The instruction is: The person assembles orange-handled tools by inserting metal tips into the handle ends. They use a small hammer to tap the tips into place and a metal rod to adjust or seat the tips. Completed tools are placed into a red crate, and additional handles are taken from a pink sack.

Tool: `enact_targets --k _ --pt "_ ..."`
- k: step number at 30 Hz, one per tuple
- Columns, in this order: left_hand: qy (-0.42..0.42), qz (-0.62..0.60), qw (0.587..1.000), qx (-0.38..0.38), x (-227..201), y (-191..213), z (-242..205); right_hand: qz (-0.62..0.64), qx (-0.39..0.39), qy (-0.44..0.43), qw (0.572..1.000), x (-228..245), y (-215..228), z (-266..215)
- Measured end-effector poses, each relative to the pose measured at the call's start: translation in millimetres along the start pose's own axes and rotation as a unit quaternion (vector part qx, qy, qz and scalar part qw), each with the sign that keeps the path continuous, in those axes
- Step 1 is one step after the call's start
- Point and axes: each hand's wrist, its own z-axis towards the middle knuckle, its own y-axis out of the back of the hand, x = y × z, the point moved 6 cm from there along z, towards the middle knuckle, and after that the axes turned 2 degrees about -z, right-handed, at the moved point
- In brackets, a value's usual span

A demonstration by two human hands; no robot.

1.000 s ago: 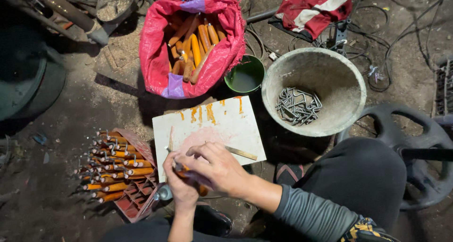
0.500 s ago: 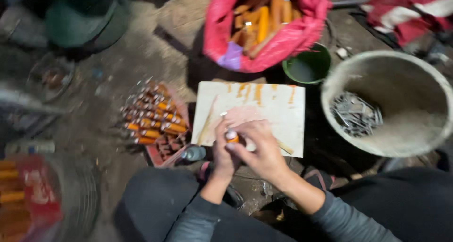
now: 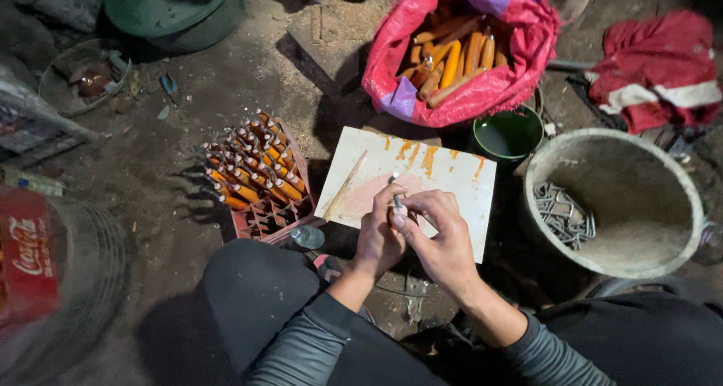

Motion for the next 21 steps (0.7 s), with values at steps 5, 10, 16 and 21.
enact_targets --k 5,10,16,21 --pt "-0.013 0.013 1.000 -0.010 -8.4 7.7 -1.9 0.040 0.014 -0.008 0.999 0.0 -7.6 -5.2" --pt "-0.025 0.014 1.000 0.000 -18.1 15.9 -6.8 0.104 0.039 -0.027 0.993 -0.6 -13.7 -12.6" --pt "-0.070 0.031 0.997 -0.012 -28.4 29.3 -18.6 0.214 0.066 -0.129 0.966 -5.8 -24.1 -25.1" --pt "-0.028 -0.003 0.999 -0.045 -23.0 38.0 -28.3 0.250 0.058 -0.079 0.963 -21.7 -28.9 -37.2"
